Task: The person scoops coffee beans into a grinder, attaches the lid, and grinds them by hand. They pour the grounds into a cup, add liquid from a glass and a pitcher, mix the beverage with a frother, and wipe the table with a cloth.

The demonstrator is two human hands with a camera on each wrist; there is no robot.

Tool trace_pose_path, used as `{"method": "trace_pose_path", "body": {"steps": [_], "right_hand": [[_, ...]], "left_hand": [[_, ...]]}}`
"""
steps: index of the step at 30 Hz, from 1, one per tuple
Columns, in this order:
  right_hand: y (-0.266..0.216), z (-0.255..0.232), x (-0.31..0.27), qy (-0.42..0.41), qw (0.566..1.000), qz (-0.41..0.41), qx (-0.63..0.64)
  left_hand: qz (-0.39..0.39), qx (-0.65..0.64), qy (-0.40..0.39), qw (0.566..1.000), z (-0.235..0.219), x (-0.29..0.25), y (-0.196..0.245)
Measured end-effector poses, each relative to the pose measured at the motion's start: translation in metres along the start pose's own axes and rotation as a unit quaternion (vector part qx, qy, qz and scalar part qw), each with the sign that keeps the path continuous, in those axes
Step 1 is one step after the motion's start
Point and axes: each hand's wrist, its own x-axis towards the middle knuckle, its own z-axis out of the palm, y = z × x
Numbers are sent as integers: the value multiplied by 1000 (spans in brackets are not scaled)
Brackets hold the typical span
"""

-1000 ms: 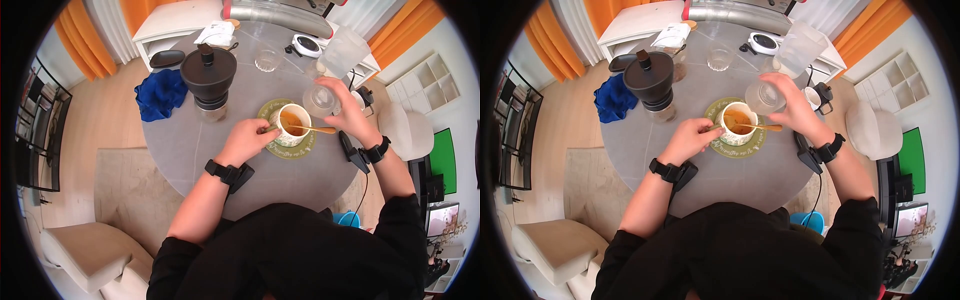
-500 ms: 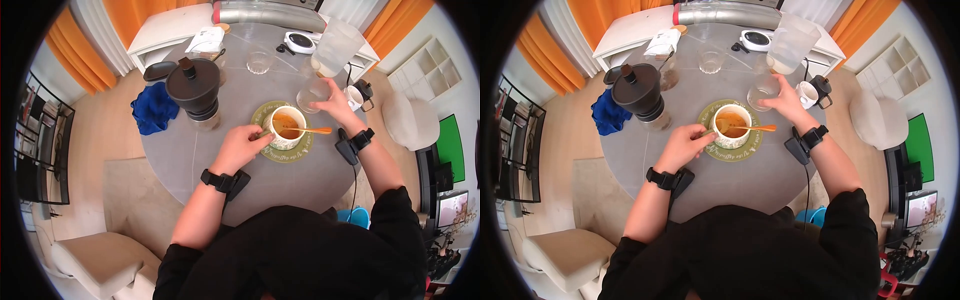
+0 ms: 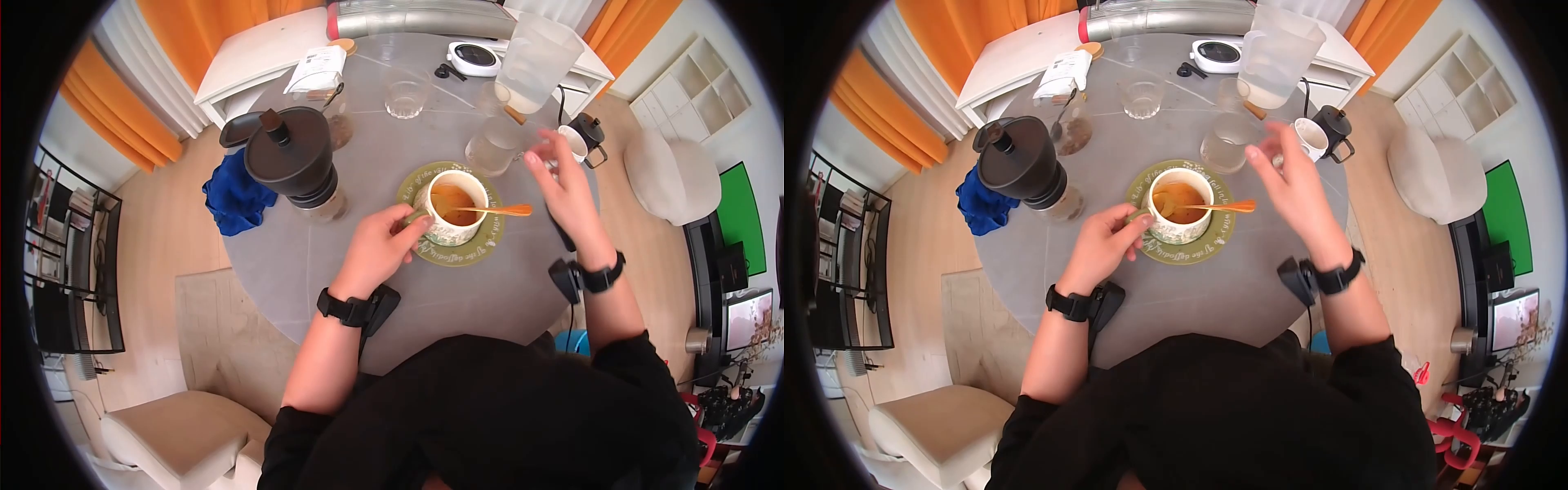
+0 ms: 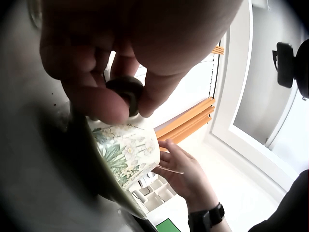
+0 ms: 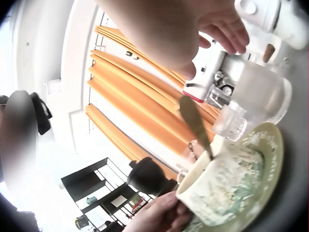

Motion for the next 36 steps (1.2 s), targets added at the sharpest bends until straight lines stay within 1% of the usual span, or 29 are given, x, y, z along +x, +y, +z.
{"method": "trace_pose_path", "body": {"steps": [1,2,3,4,6,7,9,10,12,13,14,16,17,19,20,21,22,23,25,27,28,30,34,36], "right_hand": [[-9,-3,-12,1,1000,2,1],[-16,-5,-23,-91,995,44,21],[-19,-5,-32,-182,979,86,42],[-20,-2,-38,-178,979,89,45],[-20,5,-43,-240,953,119,144],[-18,10,-42,-238,953,118,146],[-14,19,-38,-182,944,93,259],[-16,22,-34,-183,943,91,262],[-23,28,-24,-131,945,-7,300],[-28,31,-19,-131,944,-9,303],[-35,33,-14,-115,955,-46,271],[-44,35,-4,-83,969,-134,188],[-48,34,0,-85,968,-138,191],[-57,30,6,-37,971,-203,117],[-58,28,11,-17,965,-248,88],[-60,24,12,-20,964,-249,93],[-63,18,11,-30,970,-223,96],[-64,12,9,-39,975,-195,98],[-61,3,7,-56,976,-184,102],[-56,0,6,-52,968,-159,187],[-54,1,6,-51,968,-157,189],[-49,7,6,-27,948,-152,277],[-38,23,6,-27,947,-145,285],[-37,25,7,-74,949,-122,280]], "left_hand": [[5,-30,-2,1000,1,0,0],[4,-27,-5,1000,1,0,1],[0,-41,-1,999,2,0,2],[-4,-54,4,999,4,0,3],[-2,-55,2,998,4,1,3],[0,-59,4,998,4,0,2],[3,-58,2,998,4,1,-1],[7,-59,0,998,4,1,-1],[13,-65,6,998,6,0,-2],[19,-75,9,997,7,-1,-1],[19,-72,12,997,7,-2,0],[17,-113,16,993,6,-4,3],[19,-110,21,994,5,-3,2],[28,-126,36,991,2,-2,-2],[27,-124,42,991,1,-2,-2],[21,-139,53,989,1,-3,0],[14,-155,63,986,2,-4,0],[10,-154,66,986,1,-4,0],[23,-125,74,989,2,-4,-1],[24,-118,76,990,3,-4,0],[29,-110,78,990,3,-4,1],[27,-109,78,991,4,-4,0],[38,-98,70,992,6,-5,-1],[37,-94,63,993,6,-6,-1]]}}
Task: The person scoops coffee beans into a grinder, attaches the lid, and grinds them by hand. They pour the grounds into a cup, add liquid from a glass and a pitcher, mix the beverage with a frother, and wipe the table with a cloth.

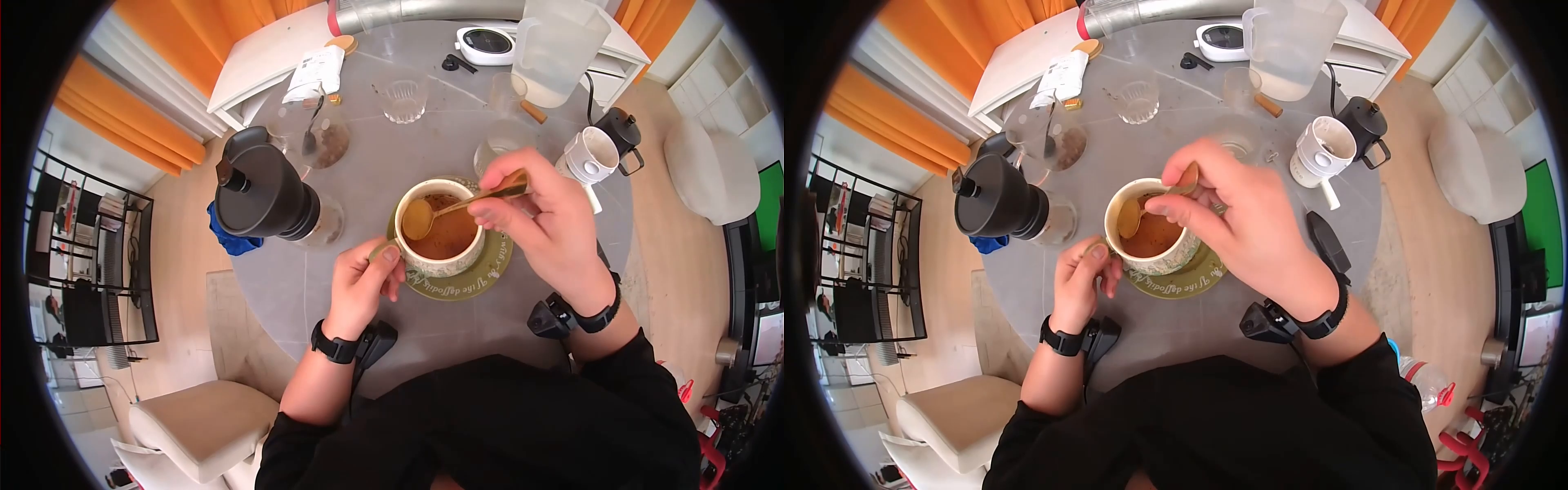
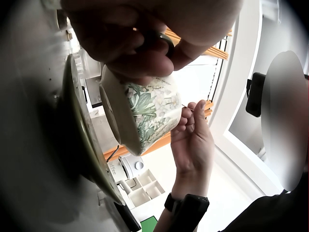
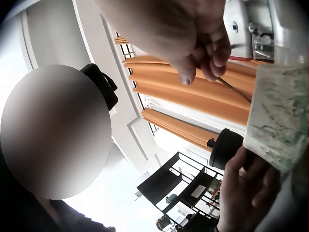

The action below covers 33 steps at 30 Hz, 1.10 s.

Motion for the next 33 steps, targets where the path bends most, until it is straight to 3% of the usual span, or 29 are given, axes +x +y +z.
{"method": "trace_pose_path", "body": {"steps": [4,6,10,12,16,19,22,24,28,30,33], "right_hand": [[5,-3,-1,-23,998,7,-51],[4,-3,-2,33,997,-32,-64],[1,0,-3,36,994,-67,-77],[3,4,-2,-3,982,-155,-107],[2,1,-1,-39,978,-173,-112],[-3,1,-6,11,992,-106,-73],[8,5,-1,30,984,-165,-59],[11,6,3,-6,973,-191,-133],[7,1,-3,19,985,-148,-84],[6,-1,-5,69,983,-156,-61],[10,4,-1,60,976,-197,-73]], "left_hand": [[5,-32,-6,999,0,-1,0],[10,-34,-3,999,0,-2,0],[9,-30,-6,999,0,-3,1],[6,-39,-12,999,0,-2,-1],[-1,-55,-13,998,-1,-2,-1],[3,-49,-18,999,0,-2,0],[5,-40,-22,999,0,-2,-2],[3,-38,-22,999,1,-3,0],[-3,-36,-16,999,1,-3,2],[-5,-35,-12,999,1,-3,3],[-6,-33,-11,999,2,-4,3]]}}
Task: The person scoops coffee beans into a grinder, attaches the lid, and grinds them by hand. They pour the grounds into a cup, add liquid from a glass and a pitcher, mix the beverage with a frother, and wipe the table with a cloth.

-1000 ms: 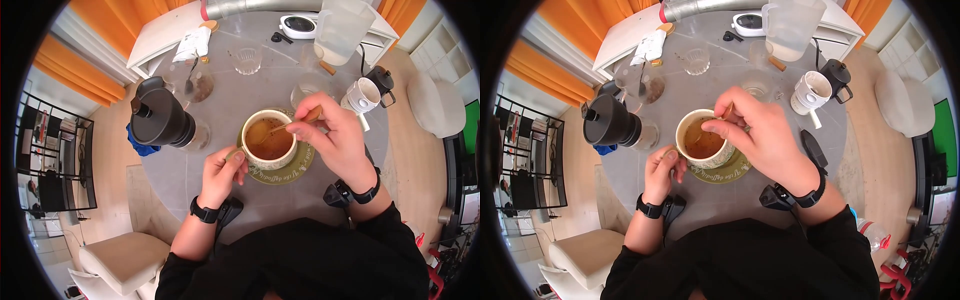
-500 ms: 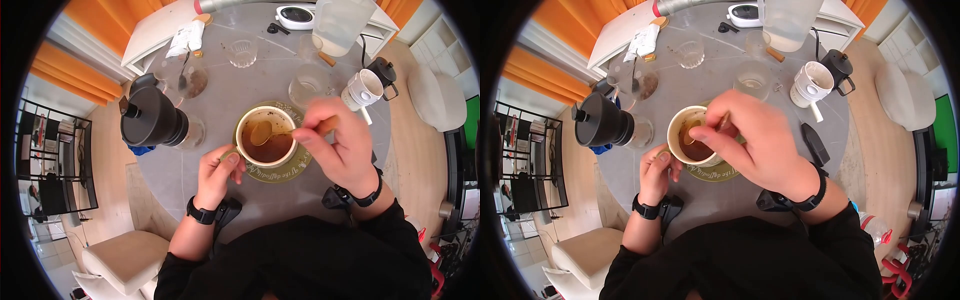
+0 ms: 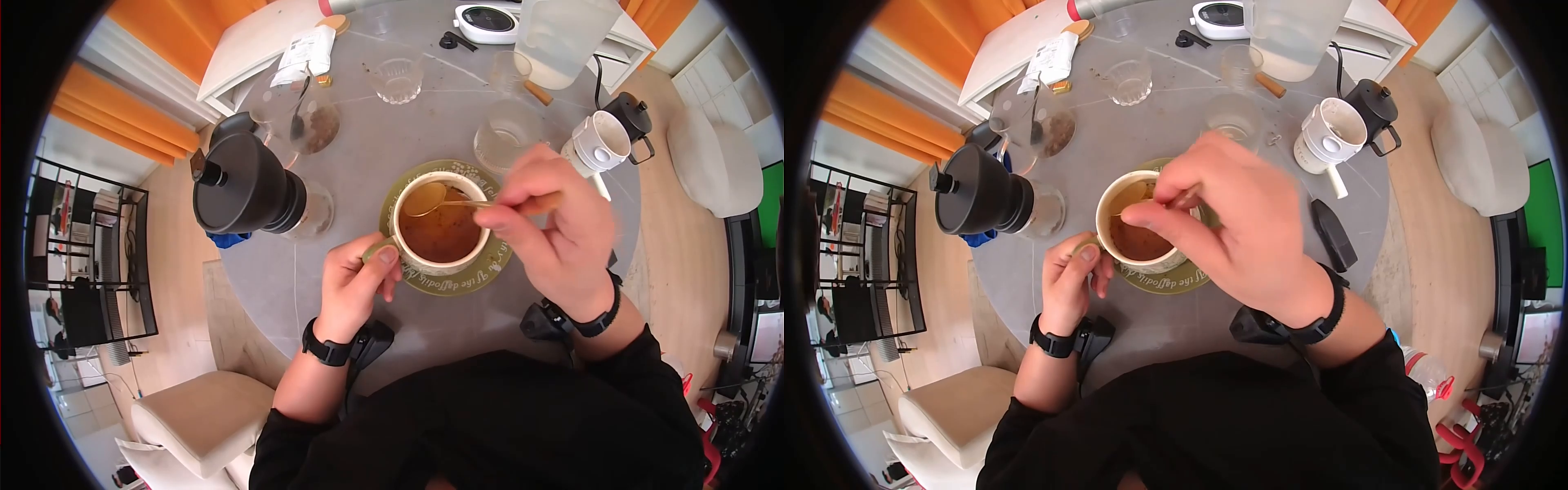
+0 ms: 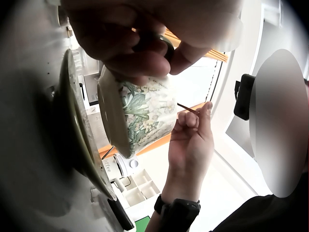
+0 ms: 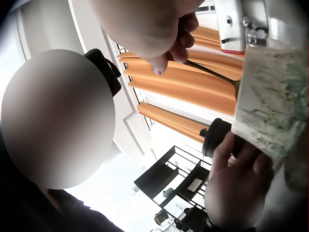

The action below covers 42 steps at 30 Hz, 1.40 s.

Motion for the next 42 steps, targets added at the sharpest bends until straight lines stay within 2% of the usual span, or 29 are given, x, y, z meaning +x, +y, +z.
{"method": "trace_pose_path", "body": {"steps": [4,7,10,12,14,20,22,24,26,30,32,35,39,42], "right_hand": [[3,3,0,-36,998,-14,-56],[-8,-4,-3,-5,999,12,-39],[-11,-3,-4,38,998,47,34],[1,5,0,-2,998,-18,-55],[2,4,-1,-11,999,-16,-42],[-5,-4,-4,46,998,-30,12],[-2,2,0,-19,998,-50,-15],[-5,4,-1,-27,1000,-17,-2],[-8,1,0,-74,997,-1,15],[-8,3,-3,-32,998,-17,56],[-9,3,1,-75,996,-44,3],[-8,4,-1,-83,994,-57,-30],[-14,-5,0,-69,996,-53,-20],[-16,-3,-4,-109,992,-52,39]], "left_hand": [[4,38,3,999,2,0,1],[8,36,2,999,3,0,2],[1,42,-5,999,3,-1,3],[-2,19,-11,1000,1,-2,3],[-4,-5,-20,1000,1,-1,3],[-12,-25,-32,999,-3,-2,1],[-25,-29,-36,999,-3,-2,0],[-23,-31,-41,998,-3,-2,0],[-19,-35,-42,998,-4,-2,-2],[0,-44,-39,998,-4,-1,-5],[9,-42,-42,998,-4,0,-5],[-1,-54,-51,997,-5,0,-5],[8,-49,-45,998,-4,0,-4],[15,-39,-42,998,-3,0,-2]]}}
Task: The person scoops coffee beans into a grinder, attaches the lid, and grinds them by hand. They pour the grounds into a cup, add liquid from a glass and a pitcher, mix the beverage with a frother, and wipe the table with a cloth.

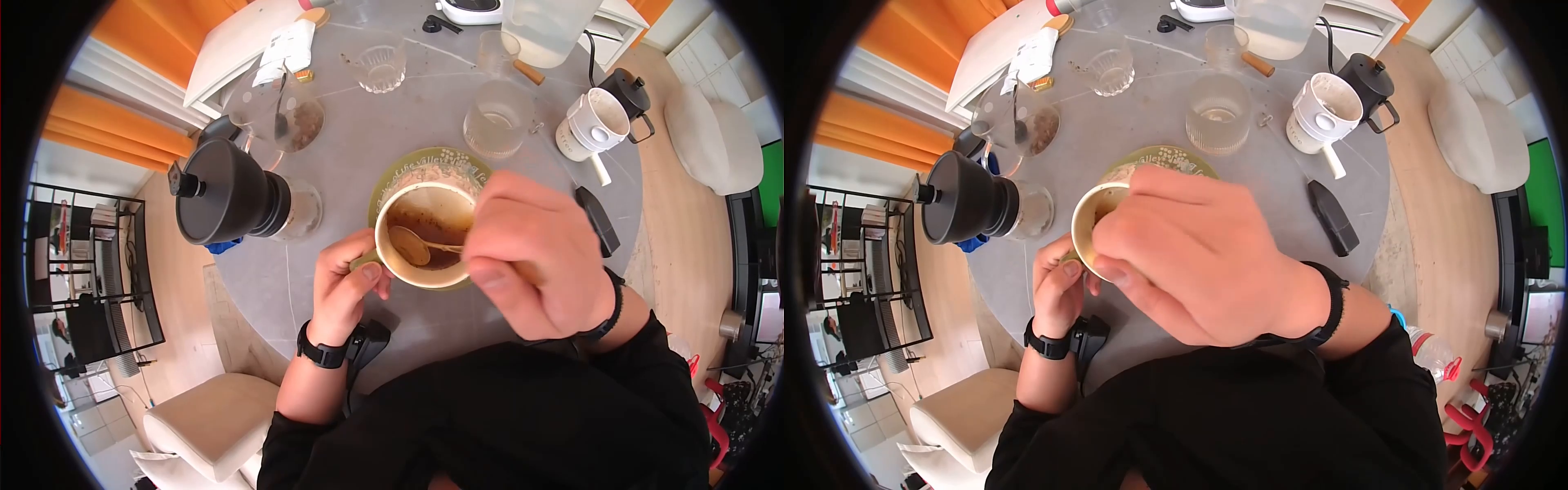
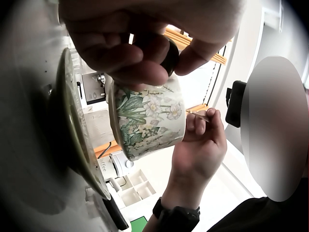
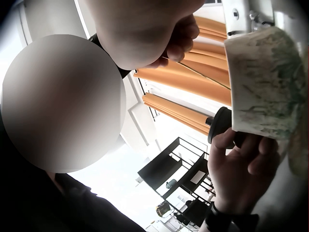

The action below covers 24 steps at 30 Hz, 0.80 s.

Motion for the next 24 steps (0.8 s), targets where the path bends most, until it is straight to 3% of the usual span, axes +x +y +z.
{"method": "trace_pose_path", "body": {"steps": [8,10,14,16,18,20,24], "right_hand": [[-4,-3,3,31,999,15,-30],[-1,-1,4,-24,999,-12,-25],[1,-5,6,-11,997,22,-70],[-3,-11,4,14,999,45,-22],[3,-8,4,9,1000,18,4],[5,-5,4,-52,997,48,-32],[4,-13,8,12,997,37,-67]], "left_hand": [[16,24,21,999,3,0,3],[14,32,29,999,3,1,4],[17,27,31,999,3,0,2],[30,24,32,999,3,0,2],[34,26,35,998,3,1,2],[37,29,35,998,3,0,3],[40,30,40,998,2,0,1]]}}
